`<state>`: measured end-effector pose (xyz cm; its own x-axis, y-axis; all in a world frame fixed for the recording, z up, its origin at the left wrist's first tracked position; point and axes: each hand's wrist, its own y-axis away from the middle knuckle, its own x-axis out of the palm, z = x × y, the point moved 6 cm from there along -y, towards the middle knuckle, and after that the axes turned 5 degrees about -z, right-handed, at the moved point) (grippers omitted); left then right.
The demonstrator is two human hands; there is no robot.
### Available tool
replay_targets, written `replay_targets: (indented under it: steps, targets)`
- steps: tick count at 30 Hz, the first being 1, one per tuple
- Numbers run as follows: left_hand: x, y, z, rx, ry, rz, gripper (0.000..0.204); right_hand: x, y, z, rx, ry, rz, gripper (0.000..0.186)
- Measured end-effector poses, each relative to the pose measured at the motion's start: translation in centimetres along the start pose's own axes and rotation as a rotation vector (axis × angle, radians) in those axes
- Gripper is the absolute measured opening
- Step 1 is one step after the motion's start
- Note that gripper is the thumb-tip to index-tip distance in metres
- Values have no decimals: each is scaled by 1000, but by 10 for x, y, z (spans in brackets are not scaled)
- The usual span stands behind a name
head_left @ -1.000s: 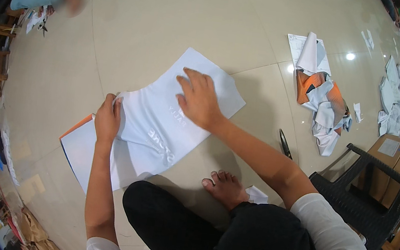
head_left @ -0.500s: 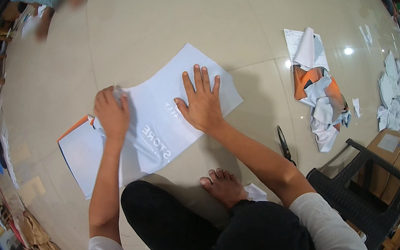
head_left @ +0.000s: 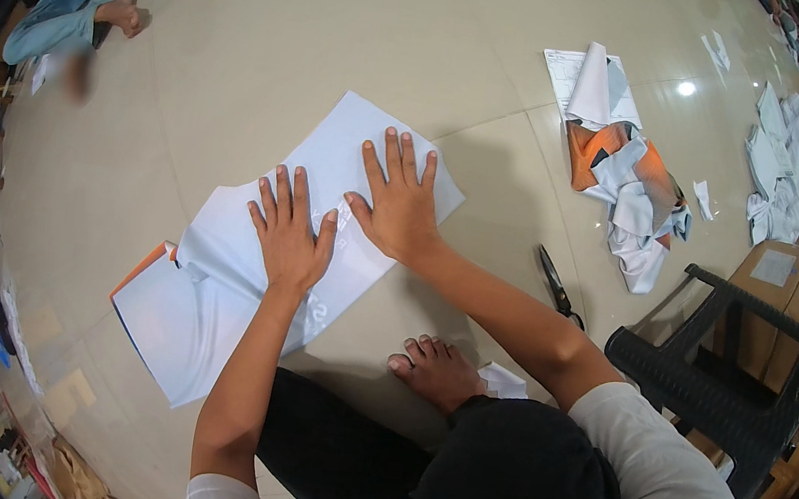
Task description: The person cuts a white fabric sheet using scissors while sitting on the floor. They then unfold a printed fabric sheet, align it with the cut piece, and continue cutting along the edges to match the shape.
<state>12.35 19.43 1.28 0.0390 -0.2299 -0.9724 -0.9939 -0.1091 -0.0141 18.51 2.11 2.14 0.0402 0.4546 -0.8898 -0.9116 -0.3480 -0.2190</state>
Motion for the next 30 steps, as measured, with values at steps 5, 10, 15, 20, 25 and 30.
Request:
replay_targets:
  steps: [5, 10, 15, 20, 25, 30]
  targets:
    - [2, 1, 2, -6, 0, -21, 82, -4, -6, -7, 4, 3, -32, 79]
    - [2, 2, 4, -15, 45, -51, 81, -8, -10, -4, 5, 0, -43, 77]
    - [-8, -15, -5, 46, 138, -144, 70, -9, -15, -7, -1, -4, -81, 74]
    - [-14, -77, -19, 46, 324, -306, 48, -4, -17, -8, -31, -36, -62, 75]
    - [-10, -126, -35, -53, 200, -317, 38, -8, -16, -11, -12, -42, -47, 74]
    - [-5, -146, -38, -152, 133, -138, 38, -26, -1, -30, 75, -13, -53, 70]
